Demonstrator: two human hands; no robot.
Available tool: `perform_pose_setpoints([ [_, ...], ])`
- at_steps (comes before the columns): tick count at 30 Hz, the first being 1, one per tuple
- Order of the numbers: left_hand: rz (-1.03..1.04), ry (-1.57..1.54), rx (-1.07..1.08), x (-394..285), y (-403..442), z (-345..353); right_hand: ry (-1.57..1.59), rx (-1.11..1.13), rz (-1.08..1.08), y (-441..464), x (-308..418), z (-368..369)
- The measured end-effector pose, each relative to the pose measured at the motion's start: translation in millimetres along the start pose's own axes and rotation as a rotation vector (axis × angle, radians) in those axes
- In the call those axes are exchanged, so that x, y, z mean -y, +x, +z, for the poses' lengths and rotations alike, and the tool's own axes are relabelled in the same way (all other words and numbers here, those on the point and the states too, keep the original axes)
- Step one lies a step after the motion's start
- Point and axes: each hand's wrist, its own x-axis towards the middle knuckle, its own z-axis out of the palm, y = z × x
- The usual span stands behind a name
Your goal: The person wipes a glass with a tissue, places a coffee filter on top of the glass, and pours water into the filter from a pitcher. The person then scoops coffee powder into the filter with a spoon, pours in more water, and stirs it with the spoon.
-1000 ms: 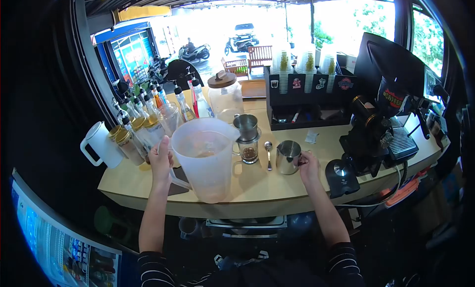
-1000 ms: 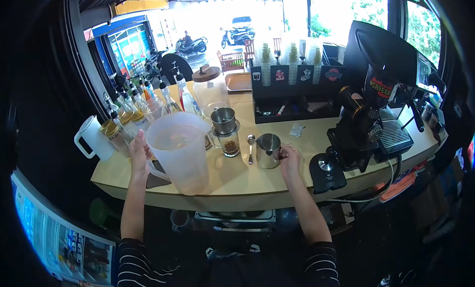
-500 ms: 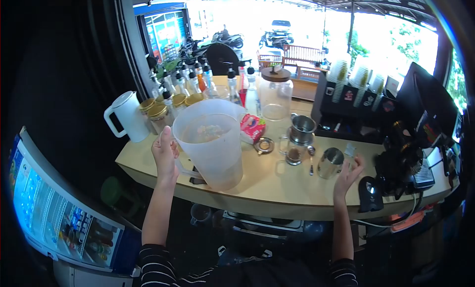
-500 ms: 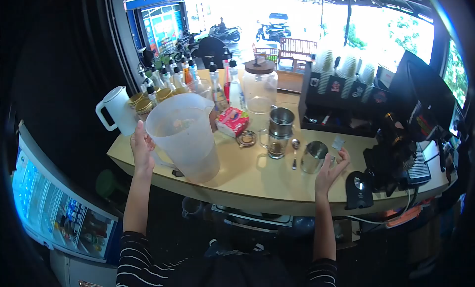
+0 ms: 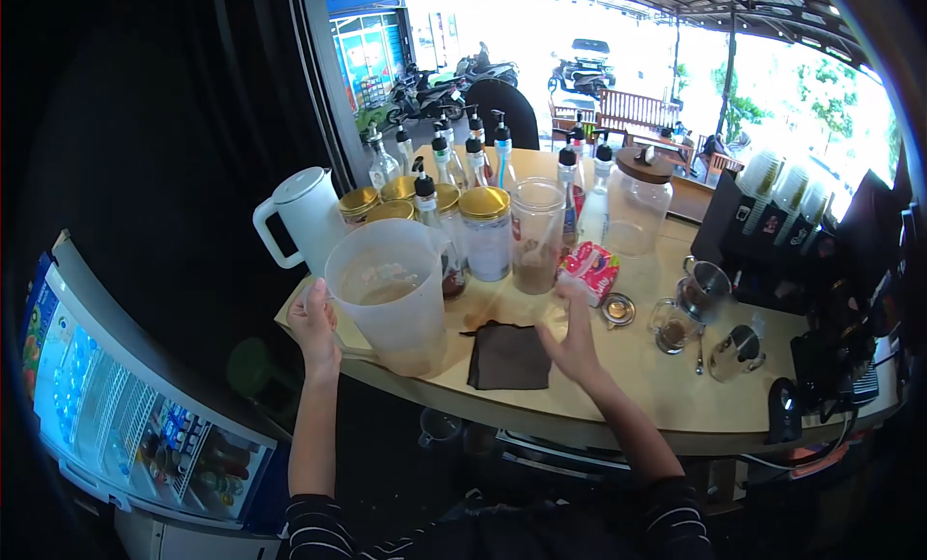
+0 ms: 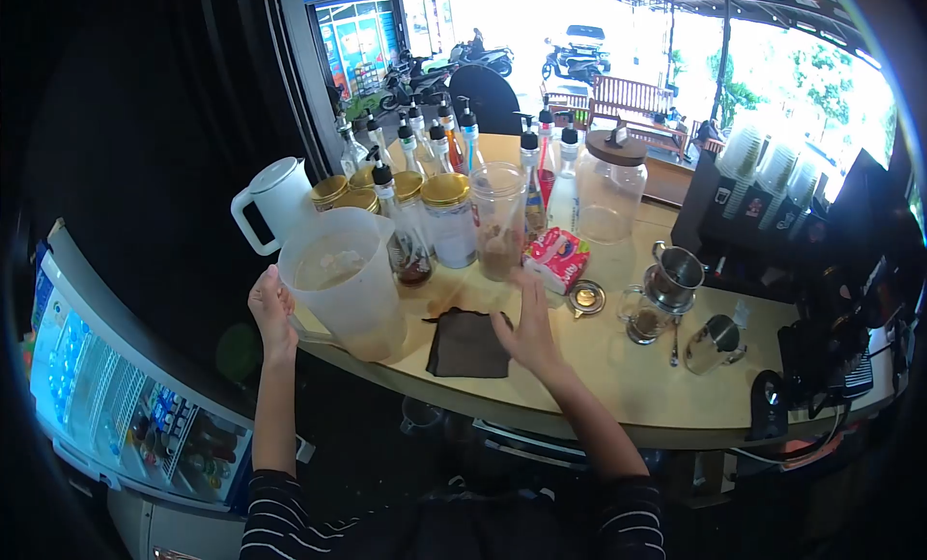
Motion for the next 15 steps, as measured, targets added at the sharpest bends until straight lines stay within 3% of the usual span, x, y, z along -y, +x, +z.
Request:
perform_pose_setpoints([
  [5, -0.048, -0.007, -0.029, 33, 30, -18, 0.088, -0.281, 0.334, 72, -31, 50],
  [9, -0.065, -0.039, -0.054, 50, 48, -20, -0.069, -0.367, 0.38, 100, -49, 67],
  [15, -0.048, -0.049, -0.055, 59, 65, -14, 0.051, -0.383, 0.443, 111, -63, 72],
])
